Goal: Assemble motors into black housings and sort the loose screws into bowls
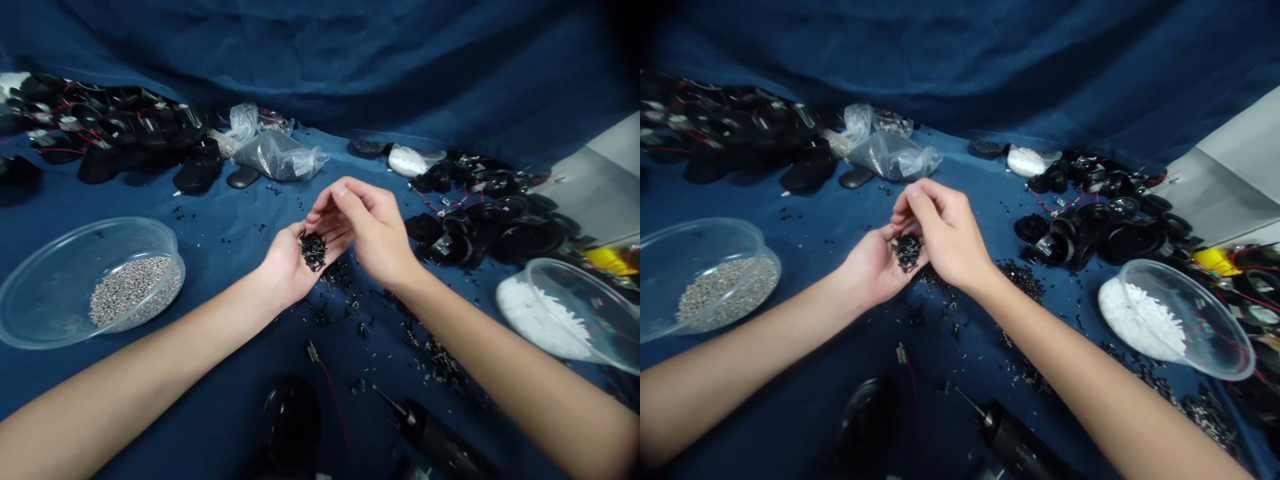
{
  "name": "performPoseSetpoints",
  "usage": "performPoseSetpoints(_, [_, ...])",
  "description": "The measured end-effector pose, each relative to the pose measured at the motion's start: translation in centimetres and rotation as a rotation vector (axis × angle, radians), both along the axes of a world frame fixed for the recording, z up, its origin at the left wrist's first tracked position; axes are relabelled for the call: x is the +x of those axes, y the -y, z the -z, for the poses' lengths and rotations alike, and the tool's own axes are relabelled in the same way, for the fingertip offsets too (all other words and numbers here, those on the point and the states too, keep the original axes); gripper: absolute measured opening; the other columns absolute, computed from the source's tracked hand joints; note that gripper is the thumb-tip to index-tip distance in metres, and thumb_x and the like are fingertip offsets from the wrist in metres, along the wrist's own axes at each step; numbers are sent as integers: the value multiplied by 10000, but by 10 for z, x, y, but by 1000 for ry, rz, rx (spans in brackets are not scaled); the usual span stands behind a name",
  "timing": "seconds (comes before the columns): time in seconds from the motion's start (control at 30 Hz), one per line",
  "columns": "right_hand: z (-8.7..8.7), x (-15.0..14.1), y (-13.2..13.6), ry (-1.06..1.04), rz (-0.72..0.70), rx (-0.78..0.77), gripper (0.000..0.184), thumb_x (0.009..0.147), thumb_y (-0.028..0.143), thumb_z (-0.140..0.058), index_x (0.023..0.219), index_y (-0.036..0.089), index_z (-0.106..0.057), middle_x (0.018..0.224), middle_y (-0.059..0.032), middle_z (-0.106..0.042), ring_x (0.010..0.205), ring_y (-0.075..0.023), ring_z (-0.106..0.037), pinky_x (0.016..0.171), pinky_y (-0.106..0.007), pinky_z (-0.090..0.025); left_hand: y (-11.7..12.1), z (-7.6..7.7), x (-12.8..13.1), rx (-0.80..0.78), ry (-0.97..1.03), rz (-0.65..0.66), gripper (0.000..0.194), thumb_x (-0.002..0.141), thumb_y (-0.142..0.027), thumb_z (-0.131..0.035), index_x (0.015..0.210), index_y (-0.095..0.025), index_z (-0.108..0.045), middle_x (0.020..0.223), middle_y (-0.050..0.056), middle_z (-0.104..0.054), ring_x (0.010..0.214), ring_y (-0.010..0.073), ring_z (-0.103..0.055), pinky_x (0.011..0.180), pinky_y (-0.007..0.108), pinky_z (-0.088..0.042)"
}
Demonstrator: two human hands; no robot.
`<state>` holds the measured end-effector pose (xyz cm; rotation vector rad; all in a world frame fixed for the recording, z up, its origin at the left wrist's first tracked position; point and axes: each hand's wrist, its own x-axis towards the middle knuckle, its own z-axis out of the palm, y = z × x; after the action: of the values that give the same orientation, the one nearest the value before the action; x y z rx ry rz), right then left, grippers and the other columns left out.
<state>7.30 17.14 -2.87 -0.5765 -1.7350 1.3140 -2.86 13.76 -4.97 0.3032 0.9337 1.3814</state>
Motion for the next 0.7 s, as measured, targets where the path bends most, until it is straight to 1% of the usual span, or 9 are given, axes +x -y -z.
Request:
performPoseSetpoints(0.1, [-3, 21, 5, 201, 125, 273, 141, 920, 202, -491, 849, 208, -614, 828, -5, -643, 776, -151, -625, 726, -294, -512, 2, -4, 1, -53, 65, 24, 317, 940, -171, -269, 817, -150, -560, 776, 102, -671, 816, 215, -691, 784, 362, -578])
performPoseSetpoints(0.17, [-1, 33, 9, 354, 178, 464, 121, 859, 127, -544, 864, 211, -632, 834, -4, -638, 753, -151, -594, 705, -294, -484, 4, -6, 1, -92, 106, 49, 354, 964, -225, -259, 869, -129, -587, 846, 127, -691, 892, 233, -692, 812, 365, -580])
performPoseSetpoints(0.23, [4, 42, 14, 465, 194, 584, 134, 797, 83, -585, 808, 205, -640, 797, -10, -614, 734, -158, -562, 675, -301, -459, 6, -6, 1, -96, 128, 93, 402, 977, -267, -245, 930, -111, -612, 918, 141, -704, 962, 244, -684, 836, 360, -578])
performPoseSetpoints(0.27, [6, 45, 16, 496, 199, 609, 135, 779, 76, -596, 782, 203, -643, 778, -14, -605, 732, -164, -553, 668, -307, -452, 7, -6, 0, -81, 125, 118, 421, 981, -280, -239, 964, -106, -623, 952, 142, -708, 993, 247, -678, 846, 360, -576])
performPoseSetpoints(0.37, [14, 49, 20, 516, 214, 611, 128, 764, 77, -616, 770, 192, -672, 768, -27, -613, 753, -177, -560, 679, -318, -449, 9, -6, 0, -21, 121, 172, 440, 987, -293, -247, 1061, -99, -635, 1027, 131, -712, 1053, 245, -663, 872, 353, -568])
performPoseSetpoints(0.5, [16, 49, 19, 518, 202, 564, 137, 751, 60, -628, 780, 179, -691, 764, -12, -614, 708, -142, -549, 632, -279, -423, 11, -5, 3, 8, 190, 196, 476, 1008, -278, -222, 1200, -54, -596, 1062, 140, -707, 1056, 228, -662, 911, 333, -546])
performPoseSetpoints(0.6, [13, 49, 18, 637, 170, 497, 113, 762, 63, -630, 761, 167, -676, 771, -2, -603, 668, -120, -522, 606, -269, -388, 11, -6, 4, -45, 242, 185, 510, 1021, -270, -202, 1273, 12, -544, 1033, 176, -706, 1024, 235, -670, 941, 334, -520])
performPoseSetpoints(0.7, [12, 51, 17, 758, 138, 456, 91, 818, 94, -614, 756, 160, -622, 796, -4, -580, 673, -119, -506, 622, -274, -373, 11, -5, 3, -69, 294, 187, 537, 1024, -295, -213, 1304, 52, -512, 1005, 210, -704, 995, 264, -678, 937, 365, -517])
